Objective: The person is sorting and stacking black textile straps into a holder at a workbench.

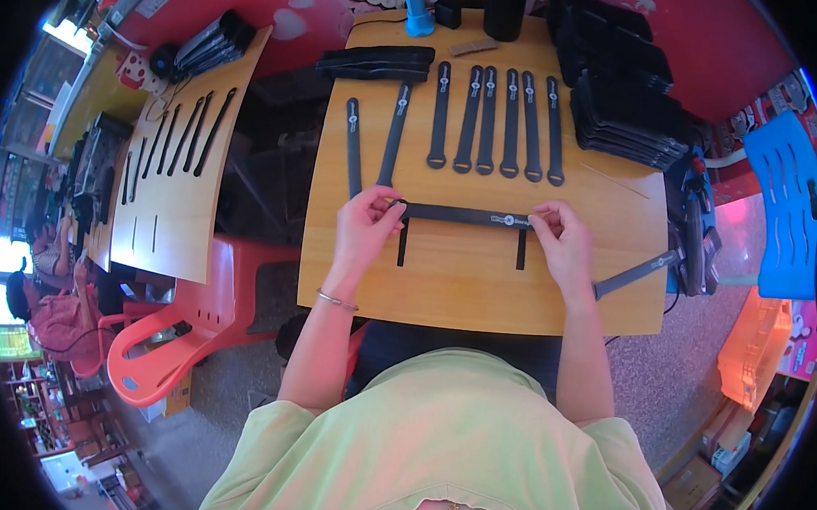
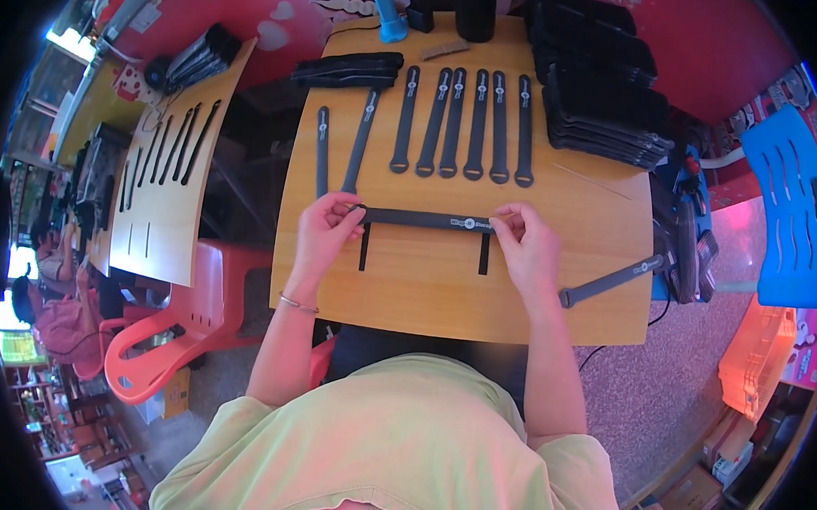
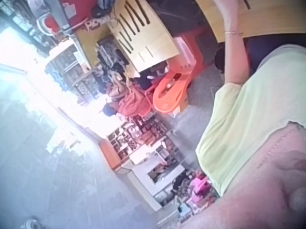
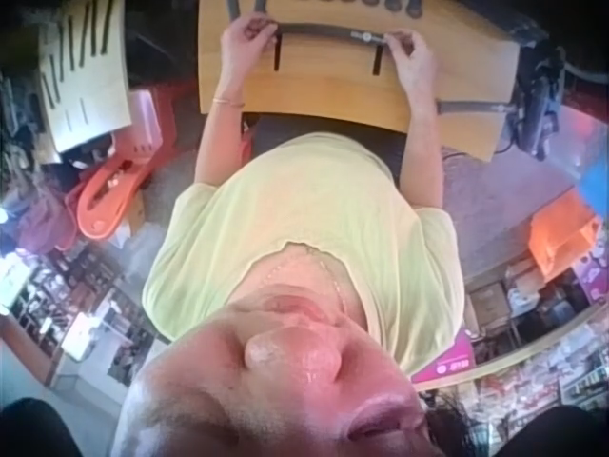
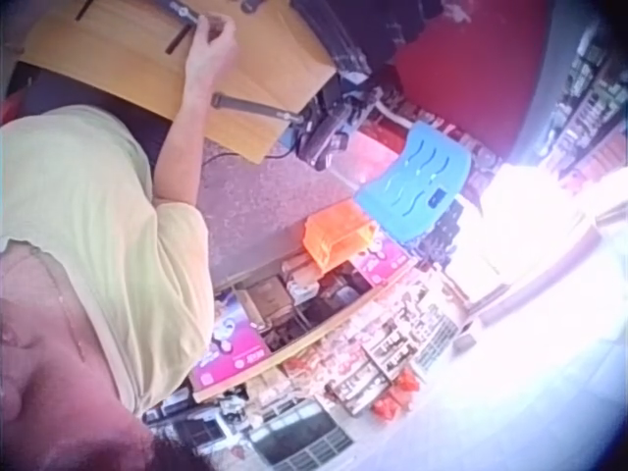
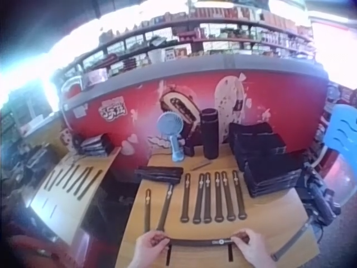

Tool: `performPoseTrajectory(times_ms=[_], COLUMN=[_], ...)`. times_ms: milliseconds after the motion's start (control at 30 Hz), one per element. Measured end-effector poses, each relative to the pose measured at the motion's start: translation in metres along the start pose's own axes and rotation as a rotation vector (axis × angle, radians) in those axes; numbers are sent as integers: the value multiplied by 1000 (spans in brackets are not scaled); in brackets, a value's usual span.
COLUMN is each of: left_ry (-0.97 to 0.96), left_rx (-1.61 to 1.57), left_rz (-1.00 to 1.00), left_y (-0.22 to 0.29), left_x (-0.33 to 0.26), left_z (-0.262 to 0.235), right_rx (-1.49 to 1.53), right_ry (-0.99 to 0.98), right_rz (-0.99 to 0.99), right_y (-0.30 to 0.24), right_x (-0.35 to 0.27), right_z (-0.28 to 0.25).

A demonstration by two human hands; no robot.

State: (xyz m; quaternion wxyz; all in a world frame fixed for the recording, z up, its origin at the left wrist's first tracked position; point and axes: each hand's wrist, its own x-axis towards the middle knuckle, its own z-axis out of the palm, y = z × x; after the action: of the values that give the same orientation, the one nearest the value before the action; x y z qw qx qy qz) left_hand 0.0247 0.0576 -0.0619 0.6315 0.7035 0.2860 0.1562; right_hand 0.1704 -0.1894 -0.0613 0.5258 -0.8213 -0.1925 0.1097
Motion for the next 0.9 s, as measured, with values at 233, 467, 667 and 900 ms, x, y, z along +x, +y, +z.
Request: performPoseTrajectory(times_ms=[233, 467, 667, 900], left_ry=[57, 89, 90, 112], left_rx=[71, 106, 109, 147], left_rz=[8, 16, 7, 41], left_y=[-4, -7, -8, -10], left_x=[1, 0, 1, 0], left_z=[7, 8, 9, 9], right_rx=[-41, -76, -94, -159], right_ry=[13, -4, 8, 22], right_rz=[-5, 37, 39, 14], right_y=[5, -2, 3, 0], right_x=[3, 2, 2, 2], right_z=[2, 2, 3, 4])
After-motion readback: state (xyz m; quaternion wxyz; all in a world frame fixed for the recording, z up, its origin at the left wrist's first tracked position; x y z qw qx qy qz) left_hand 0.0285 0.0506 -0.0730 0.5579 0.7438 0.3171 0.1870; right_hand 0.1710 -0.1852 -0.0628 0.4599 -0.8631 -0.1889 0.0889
